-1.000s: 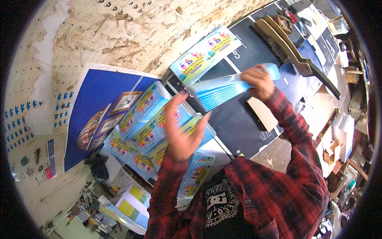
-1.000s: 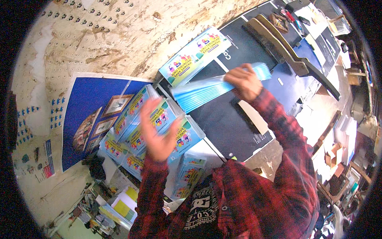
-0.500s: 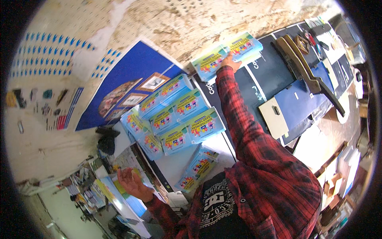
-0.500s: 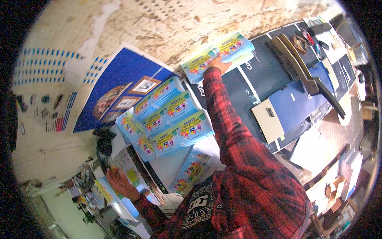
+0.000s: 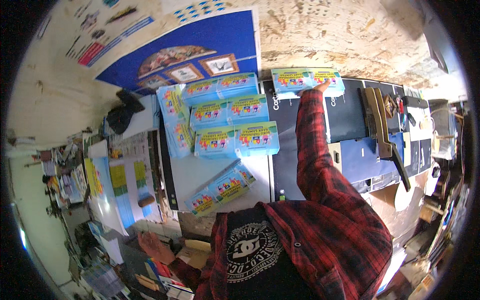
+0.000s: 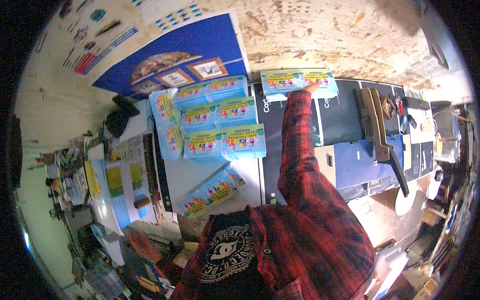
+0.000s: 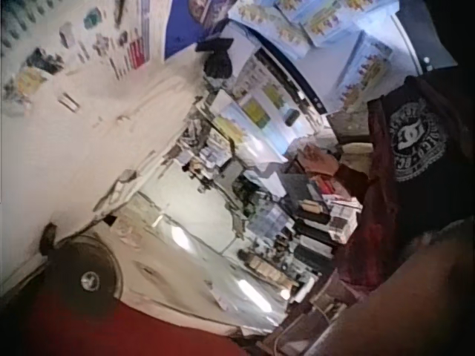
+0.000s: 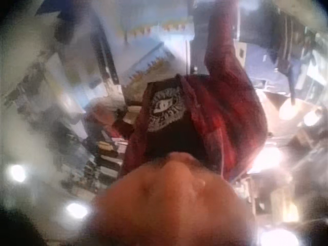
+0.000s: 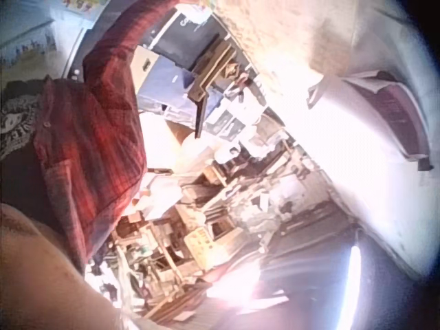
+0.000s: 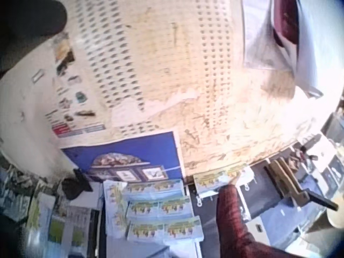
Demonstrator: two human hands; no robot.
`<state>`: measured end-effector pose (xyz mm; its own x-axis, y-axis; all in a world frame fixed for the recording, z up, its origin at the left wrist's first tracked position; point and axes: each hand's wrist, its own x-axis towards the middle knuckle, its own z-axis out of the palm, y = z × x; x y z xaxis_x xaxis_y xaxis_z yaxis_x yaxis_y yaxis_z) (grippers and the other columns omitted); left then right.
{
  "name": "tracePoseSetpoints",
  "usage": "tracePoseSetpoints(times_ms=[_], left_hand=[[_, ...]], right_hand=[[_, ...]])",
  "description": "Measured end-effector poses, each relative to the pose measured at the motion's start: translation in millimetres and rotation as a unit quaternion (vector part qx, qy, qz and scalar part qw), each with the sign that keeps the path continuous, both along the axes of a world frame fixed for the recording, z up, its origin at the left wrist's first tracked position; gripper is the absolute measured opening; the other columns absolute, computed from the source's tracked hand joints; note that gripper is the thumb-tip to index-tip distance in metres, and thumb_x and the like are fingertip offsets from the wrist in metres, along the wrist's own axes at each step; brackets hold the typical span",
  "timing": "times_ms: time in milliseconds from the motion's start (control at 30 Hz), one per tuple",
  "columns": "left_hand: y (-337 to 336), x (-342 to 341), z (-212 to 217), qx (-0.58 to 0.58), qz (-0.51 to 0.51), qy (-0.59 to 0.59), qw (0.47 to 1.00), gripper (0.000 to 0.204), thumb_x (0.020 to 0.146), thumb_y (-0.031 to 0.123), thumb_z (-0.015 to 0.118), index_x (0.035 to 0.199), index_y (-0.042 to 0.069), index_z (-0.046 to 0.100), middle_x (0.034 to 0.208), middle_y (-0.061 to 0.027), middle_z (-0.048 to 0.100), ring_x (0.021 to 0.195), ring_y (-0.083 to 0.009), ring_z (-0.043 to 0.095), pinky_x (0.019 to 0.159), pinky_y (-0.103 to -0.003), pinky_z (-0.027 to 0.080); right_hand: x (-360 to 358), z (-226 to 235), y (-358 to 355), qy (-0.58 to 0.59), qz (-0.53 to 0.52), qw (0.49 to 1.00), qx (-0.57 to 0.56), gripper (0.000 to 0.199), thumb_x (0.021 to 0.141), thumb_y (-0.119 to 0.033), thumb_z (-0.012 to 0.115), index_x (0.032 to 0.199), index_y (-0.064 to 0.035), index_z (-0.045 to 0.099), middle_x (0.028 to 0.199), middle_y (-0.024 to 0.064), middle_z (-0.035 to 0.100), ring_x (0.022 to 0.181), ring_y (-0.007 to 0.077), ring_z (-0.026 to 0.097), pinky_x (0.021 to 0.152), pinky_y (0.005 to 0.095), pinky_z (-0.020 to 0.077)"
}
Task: The person stands at a workbench and repeatedly picks up stacks of light blue printed paper sheets. They align the edges of the sheets by hand and place them into neat piles on the table. The person continues this repetitive stacking process throughout the clip, organizing the loose sheets into uniform stacks.
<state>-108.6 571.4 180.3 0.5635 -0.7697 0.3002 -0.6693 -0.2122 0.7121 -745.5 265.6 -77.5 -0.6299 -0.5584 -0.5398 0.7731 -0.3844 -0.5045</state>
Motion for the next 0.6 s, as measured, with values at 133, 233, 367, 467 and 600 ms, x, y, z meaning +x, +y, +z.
tracePoseSetpoints(times_ms=[133, 233, 367, 467, 600], left_hand=[[-8.4, -10.4, -12.3, 0.036, -0.04, 0.055, 0.997, 0.042, 0.093, 0.023, 0.059, 0.128, 0.003, 0.048, 0.103, -0.0114, 0.058, 0.096, -0.0194, 0.056, 0.084, -0.033, 0.045], [-25.6, -1.0, -78.2, 0.073, -0.145, 0.174, 0.971, 0.042, 0.091, 0.018, 0.06, 0.128, 0.004, 0.048, 0.112, -0.0089, 0.057, 0.102, -0.0195, 0.057, 0.087, -0.034, 0.047], [-74.2, -31.4, -153.7, 0.258, -0.414, -0.156, 0.859, 0.084, 0.071, 0.05, 0.075, 0.13, -0.001, 0.045, 0.126, -0.0224, 0.05, 0.119, -0.0359, 0.047, 0.102, -0.046, 0.036], [-100.7, -20.7, -218.2, 0.396, -0.442, -0.215, 0.776, 0.103, 0.054, 0.068, 0.076, 0.128, 0.001, 0.049, 0.127, -0.0219, 0.049, 0.122, -0.0368, 0.045, 0.105, -0.044, 0.035], [-118.9, -14.2, -263.2, 0.482, -0.507, -0.173, 0.694, 0.108, 0.047, 0.073, 0.076, 0.123, 0.0, 0.052, 0.124, -0.0225, 0.051, 0.118, -0.0374, 0.048, 0.103, -0.043, 0.038]], right_hand=[[18.1, 12.2, 18.0, -0.047, 0.062, 0.997, -0.03, 0.088, 0.08, -0.076, 0.031, 0.146, -0.0182, 0.03, 0.15, 0.0111, 0.028, 0.138, 0.0337, 0.024, 0.11, 0.0582, 0.0115], [0.2, -16.2, 44.8, 0.119, 0.026, 0.982, 0.145, 0.084, 0.08, -0.071, 0.044, 0.143, -0.0157, 0.035, 0.145, 0.0155, 0.036, 0.13, 0.0322, 0.034, 0.105, 0.049, 0.023], [79.2, 70.0, 129.5, 0.391, -0.07, 0.908, 0.135, 0.048, 0.092, -0.036, 0.057, 0.128, -0.0033, 0.05, 0.116, 0.0108, 0.057, 0.102, 0.0221, 0.055, 0.081, 0.035, 0.0467], [145.4, 122.0, 219.9, 0.498, 0.004, 0.856, 0.137, 0.049, 0.092, -0.037, 0.056, 0.125, -0.0003, 0.051, 0.115, 0.0089, 0.057, 0.098, 0.0165, 0.056, 0.079, 0.0303, 0.0452], [215.6, 91.3, 305.2, 0.565, 0.184, 0.787, 0.168, 0.039, 0.093, -0.027, 0.055, 0.122, -0.0015, 0.055, 0.109, 0.0075, 0.06, 0.089, 0.0119, 0.055, 0.075, 0.0243, 0.044]])
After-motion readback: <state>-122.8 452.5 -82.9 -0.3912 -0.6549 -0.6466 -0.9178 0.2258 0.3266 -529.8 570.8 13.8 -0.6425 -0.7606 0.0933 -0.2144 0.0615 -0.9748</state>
